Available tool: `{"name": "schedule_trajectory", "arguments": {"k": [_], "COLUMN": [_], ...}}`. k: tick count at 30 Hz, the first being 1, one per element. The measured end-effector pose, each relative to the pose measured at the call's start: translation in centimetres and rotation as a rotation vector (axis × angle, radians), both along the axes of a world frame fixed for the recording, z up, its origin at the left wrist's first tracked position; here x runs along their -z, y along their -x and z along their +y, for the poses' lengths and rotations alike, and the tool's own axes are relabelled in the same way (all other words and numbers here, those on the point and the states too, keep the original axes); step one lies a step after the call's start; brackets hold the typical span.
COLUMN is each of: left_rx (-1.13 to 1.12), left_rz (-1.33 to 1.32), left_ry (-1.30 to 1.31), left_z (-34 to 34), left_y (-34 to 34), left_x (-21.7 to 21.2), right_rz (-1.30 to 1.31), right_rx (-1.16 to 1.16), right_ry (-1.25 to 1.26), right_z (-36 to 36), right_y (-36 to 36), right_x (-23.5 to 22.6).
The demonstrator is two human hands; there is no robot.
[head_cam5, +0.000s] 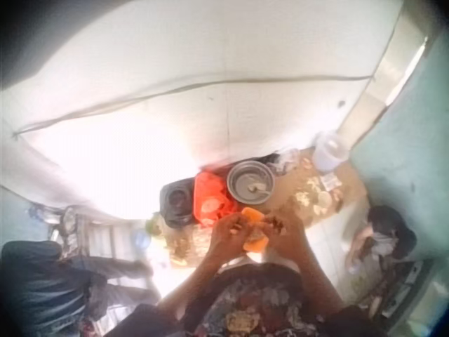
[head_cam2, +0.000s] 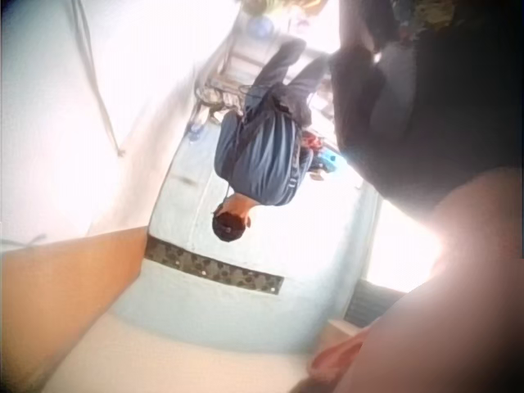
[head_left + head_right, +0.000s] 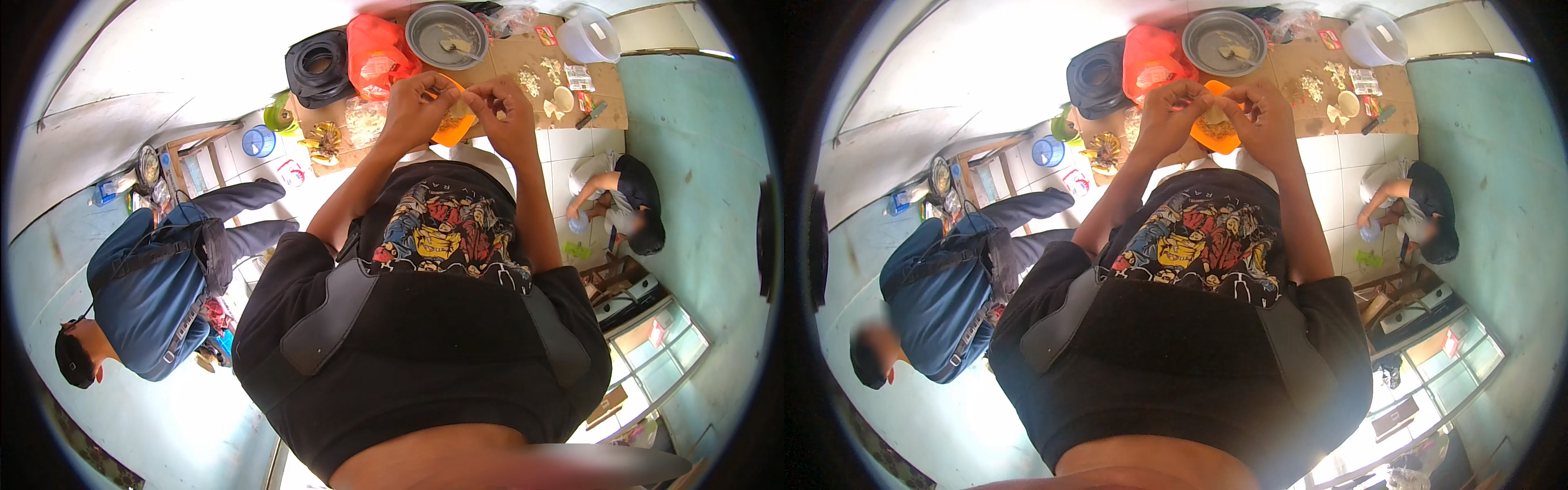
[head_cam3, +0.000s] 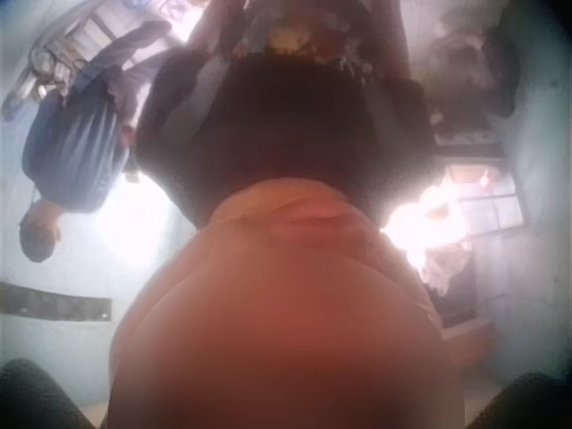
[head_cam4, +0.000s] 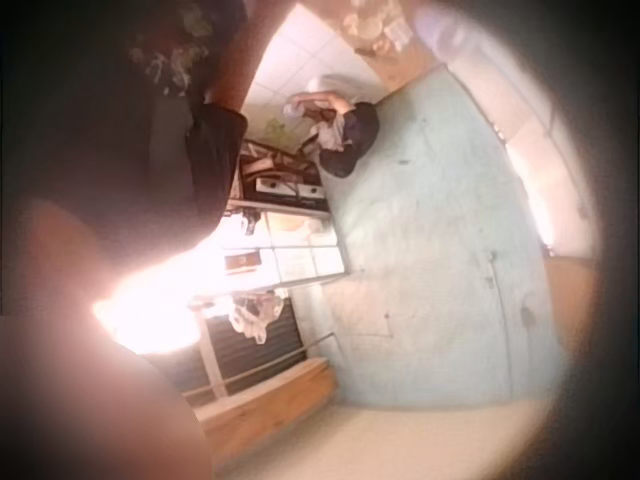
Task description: The person assembles a food item by placing a filling into a thin wrapper, adding a creamy substance with a spoon, and folding the wrapper to enclose the contents. The process is repeated with multiple wrappers.
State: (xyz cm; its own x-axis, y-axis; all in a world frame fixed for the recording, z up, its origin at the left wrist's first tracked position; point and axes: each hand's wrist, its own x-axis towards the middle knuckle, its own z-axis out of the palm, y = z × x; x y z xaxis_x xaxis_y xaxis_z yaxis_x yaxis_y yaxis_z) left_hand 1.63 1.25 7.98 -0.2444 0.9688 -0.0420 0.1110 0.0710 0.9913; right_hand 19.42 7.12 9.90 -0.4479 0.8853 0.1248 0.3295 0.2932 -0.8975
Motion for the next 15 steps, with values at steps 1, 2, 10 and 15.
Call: {"name": "schedule_trajectory", "arguments": {"k": [1,2,10,15], "left_rx": [-0.007,-0.014,-0.118,-0.067], "left_rz": [-0.035,-0.07,-0.181,-0.242], "left_ry": [0.017,0.035,0.049,0.092], "left_z": [0.0,0.1,0.2,-0.1], "left_y": [-0.1,-0.2,-1.0,-0.8], "left_x": [0.1,0.3,1.0,0.6], "right_rz": [0.008,-0.009,-0.002,-0.037], "right_rx": [-0.016,-0.041,-0.015,0.0], "right_ry": [0.034,-0.007,-0.026,-0.063], "right_z": [0.2,0.3,0.1,-0.2], "right_y": [0.0,0.0,0.5,0.3], "right_x": [0.0,-0.1,-0.6,-1.2]}}
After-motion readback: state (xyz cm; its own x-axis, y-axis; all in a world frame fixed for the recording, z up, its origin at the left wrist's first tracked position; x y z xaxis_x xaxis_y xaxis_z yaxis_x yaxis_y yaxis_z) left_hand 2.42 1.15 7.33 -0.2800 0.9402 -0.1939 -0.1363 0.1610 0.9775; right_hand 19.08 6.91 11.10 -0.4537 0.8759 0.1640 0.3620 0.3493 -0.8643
